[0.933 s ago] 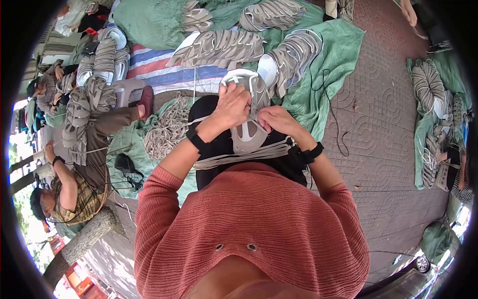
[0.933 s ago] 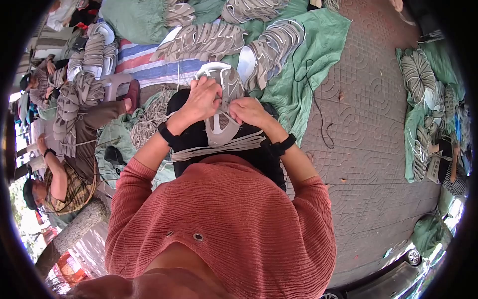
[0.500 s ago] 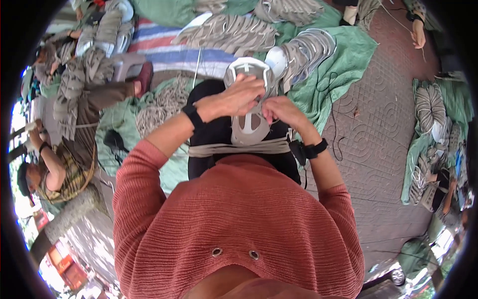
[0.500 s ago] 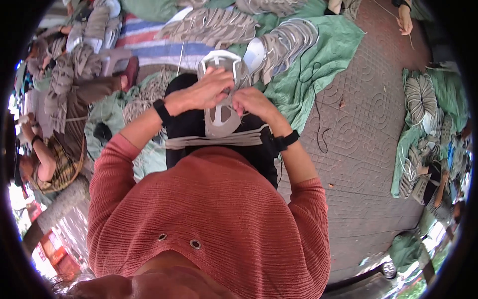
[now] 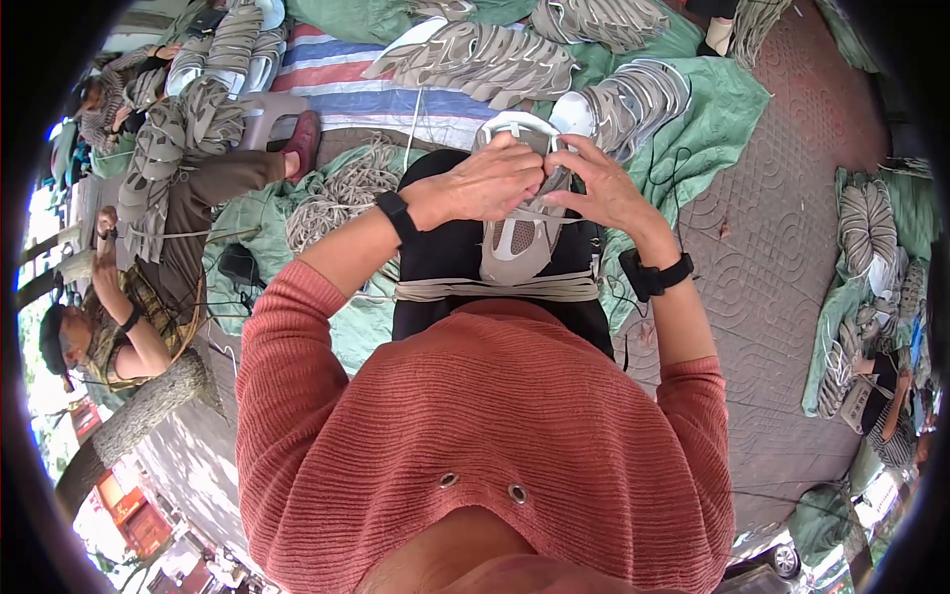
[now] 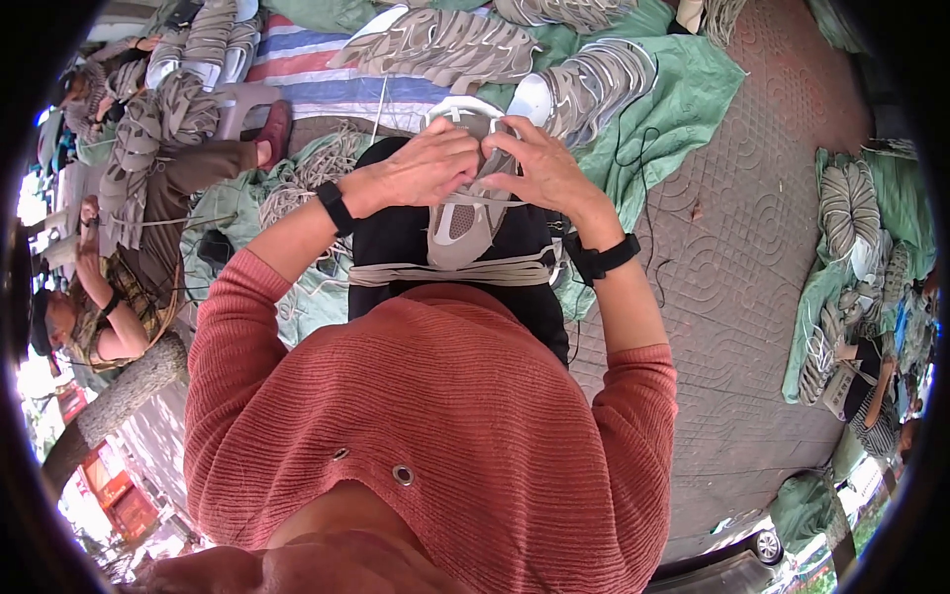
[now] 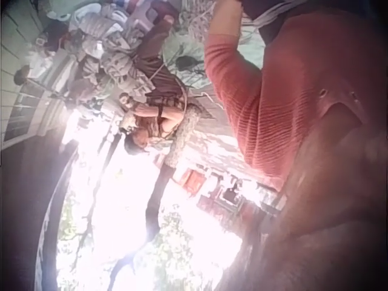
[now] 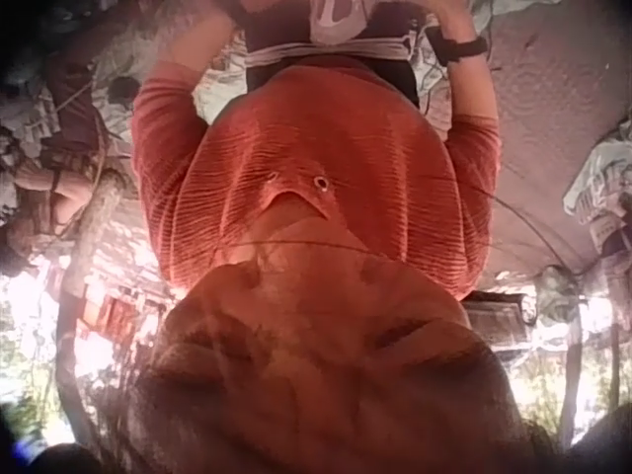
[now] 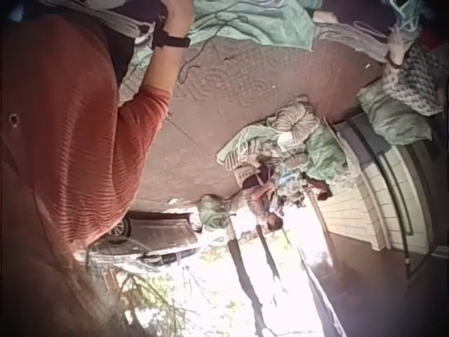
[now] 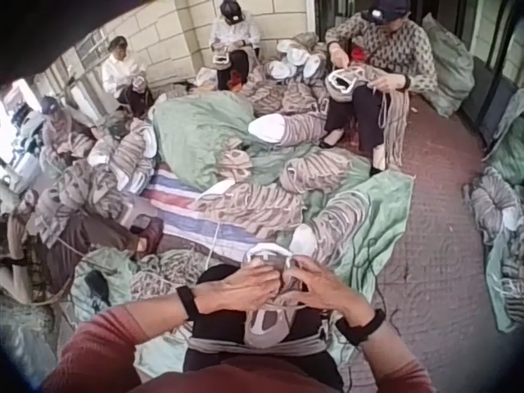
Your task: The person is threading and lacing together components of athletic shoes while seated on the floor.
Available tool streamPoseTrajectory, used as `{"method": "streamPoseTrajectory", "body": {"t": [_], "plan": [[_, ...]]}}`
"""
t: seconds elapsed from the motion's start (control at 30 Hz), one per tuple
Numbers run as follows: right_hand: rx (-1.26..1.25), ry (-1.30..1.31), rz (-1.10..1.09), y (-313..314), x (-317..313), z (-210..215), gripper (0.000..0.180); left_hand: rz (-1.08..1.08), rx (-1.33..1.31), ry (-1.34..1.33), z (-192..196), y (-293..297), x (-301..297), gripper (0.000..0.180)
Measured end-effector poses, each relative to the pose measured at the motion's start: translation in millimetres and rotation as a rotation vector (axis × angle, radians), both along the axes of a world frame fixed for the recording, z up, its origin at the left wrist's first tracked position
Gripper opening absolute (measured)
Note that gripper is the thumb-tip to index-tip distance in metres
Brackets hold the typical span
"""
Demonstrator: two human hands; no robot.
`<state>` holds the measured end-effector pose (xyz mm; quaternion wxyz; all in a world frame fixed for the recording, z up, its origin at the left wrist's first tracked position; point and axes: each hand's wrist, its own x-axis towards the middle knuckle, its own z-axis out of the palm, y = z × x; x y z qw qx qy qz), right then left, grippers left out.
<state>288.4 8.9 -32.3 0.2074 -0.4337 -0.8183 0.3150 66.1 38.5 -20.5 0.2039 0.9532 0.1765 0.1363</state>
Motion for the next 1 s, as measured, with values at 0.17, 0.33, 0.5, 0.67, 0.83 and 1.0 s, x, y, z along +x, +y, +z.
{"method": "streamPoseTrajectory", "body": {"t": [0.17, 0.33, 0.5, 0.67, 0.83, 1.0], "plan": [[-0.025, 0.009, 0.026, -1.7, -0.4, -0.3, 0.033, 0.31, 0.025, 0.013, 28.6, 32.1, -43.9, 0.01], [-0.04, -0.025, 0.014, -4.1, -3.8, 4.1, 0.031, 0.125, -0.082, -0.03, 7.7, -4.9, -8.8, 0.018], [0.119, 0.025, -0.073, -14.2, -6.5, -2.2, 0.03, 0.051, -0.189, -0.03, -13.6, -7.9, 3.9, 0.015], [0.073, 0.007, -0.053, -13.4, -4.0, 4.9, 0.028, 0.104, -0.161, -0.038, -6.6, 6.5, -2.8, 0.011], [0.076, 0.0, -0.027, -15.3, -0.5, 6.4, 0.022, 0.765, 0.086, -0.132, 46.7, 93.2, -122.4, 0.006], [0.058, -0.005, -0.022, -12.2, -4.8, 9.0, 0.019, 1.393, 0.969, -0.014, 174.3, 175.9, -396.9, 0.027]]}}
